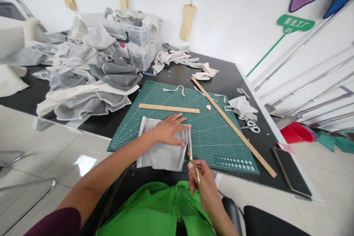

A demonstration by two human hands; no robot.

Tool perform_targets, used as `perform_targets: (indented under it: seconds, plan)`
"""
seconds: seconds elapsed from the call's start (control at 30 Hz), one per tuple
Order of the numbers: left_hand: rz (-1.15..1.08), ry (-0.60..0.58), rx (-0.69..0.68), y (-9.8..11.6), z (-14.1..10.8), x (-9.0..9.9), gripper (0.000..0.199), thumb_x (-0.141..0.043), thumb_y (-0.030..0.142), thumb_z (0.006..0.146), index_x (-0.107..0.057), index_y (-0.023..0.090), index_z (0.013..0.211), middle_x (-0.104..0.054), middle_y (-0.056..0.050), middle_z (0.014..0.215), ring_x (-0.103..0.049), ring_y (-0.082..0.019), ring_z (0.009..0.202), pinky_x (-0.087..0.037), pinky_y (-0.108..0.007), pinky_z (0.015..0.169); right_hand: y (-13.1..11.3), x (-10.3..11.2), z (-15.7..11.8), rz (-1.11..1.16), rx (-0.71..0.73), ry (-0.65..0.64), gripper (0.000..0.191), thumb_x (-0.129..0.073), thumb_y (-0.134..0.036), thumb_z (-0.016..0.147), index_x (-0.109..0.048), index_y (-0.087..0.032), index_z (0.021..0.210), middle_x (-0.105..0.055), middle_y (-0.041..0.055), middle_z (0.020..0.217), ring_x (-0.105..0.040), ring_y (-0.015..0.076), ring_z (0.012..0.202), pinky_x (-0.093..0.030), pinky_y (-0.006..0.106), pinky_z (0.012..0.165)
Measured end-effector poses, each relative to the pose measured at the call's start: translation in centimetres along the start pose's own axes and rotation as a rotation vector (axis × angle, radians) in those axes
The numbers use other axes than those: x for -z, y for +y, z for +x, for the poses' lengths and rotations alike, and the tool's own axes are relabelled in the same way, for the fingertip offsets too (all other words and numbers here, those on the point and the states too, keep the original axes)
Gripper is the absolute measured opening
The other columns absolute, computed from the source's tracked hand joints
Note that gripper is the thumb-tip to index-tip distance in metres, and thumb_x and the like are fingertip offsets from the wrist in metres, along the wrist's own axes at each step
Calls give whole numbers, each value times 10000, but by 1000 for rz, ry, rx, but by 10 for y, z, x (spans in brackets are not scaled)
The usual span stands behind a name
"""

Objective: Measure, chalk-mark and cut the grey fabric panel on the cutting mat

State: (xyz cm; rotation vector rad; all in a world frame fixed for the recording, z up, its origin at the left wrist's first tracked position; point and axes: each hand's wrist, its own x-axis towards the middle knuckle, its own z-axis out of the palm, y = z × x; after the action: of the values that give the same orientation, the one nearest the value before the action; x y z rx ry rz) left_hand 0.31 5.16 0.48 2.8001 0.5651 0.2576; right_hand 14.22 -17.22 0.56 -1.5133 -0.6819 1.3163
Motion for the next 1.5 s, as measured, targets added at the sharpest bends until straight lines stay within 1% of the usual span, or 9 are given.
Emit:
perform_targets:
  seconds: [0.07,0.27,0.43,0.57,0.8,1.03,1.17,1.37,1.5]
  plan:
    - [3,3,-4,0,0,-1,862,-561,822,807,-448,344,1516,-323,-96,1641,-181,-380,1545,-189,-563,1233,2,0,0,-5,5,-2,467,-693,-639,838,-485,-230,927,-481,-110,533,-383,65,387,-312,201,403]
    - [-13,15,-20,-2,0,-4,855,-582,808,804,-442,359,1518,-310,-73,1651,-177,-381,1546,-167,-570,1236,6,2,-2,-40,-13,-1,469,-693,-645,833,-494,-229,922,-473,-106,523,-393,68,391,-312,203,414]
    - [-21,19,-21,-2,0,-4,862,-581,807,806,-445,345,1520,-310,-82,1651,-183,-387,1544,-158,-577,1238,5,2,-1,-76,14,-25,435,-661,-622,875,-500,-226,959,-493,-100,526,-407,71,408,-319,202,425]
    - [-20,11,-21,-1,0,-4,865,-586,805,803,-444,344,1520,-307,-88,1651,-192,-388,1542,-165,-576,1238,8,2,0,-61,27,-35,412,-645,-602,900,-493,-228,980,-487,-105,555,-413,68,417,-317,200,428]
    - [-13,-1,-15,-2,1,-2,869,-584,813,795,-438,357,1520,-305,-83,1653,-235,-371,1532,-165,-560,1241,8,1,-2,-35,32,-21,404,-637,-601,907,-509,-224,977,-492,-95,564,-409,73,433,-324,206,441]
    - [-18,21,-23,-3,0,-5,888,-612,785,797,-396,358,1545,-299,-74,1658,-237,-361,1533,-150,-555,1247,8,-2,-5,9,23,-1,438,-675,-624,867,-519,-228,971,-471,-96,577,-389,71,436,-326,204,437]
    - [-19,22,-21,-4,0,-8,884,-613,796,788,-417,361,1533,-282,-64,1666,-225,-366,1536,-140,-558,1247,10,-1,-6,-9,18,0,428,-667,-617,877,-519,-228,979,-485,-94,581,-404,69,439,-326,200,439]
    - [-9,13,-20,-4,0,-7,896,-597,814,786,-427,346,1531,-281,-86,1664,-234,-370,1533,-143,-555,1245,17,0,-4,-43,27,6,406,-632,-611,908,-502,-235,988,-480,-103,563,-409,74,433,-318,205,441]
    - [-7,12,-12,-2,-1,-6,899,-610,808,782,-416,355,1534,-274,-70,1668,-229,-365,1535,-140,-546,1247,18,0,-3,-64,29,3,399,-629,-605,911,-505,-234,987,-485,-99,568,-414,75,437,-308,208,443]
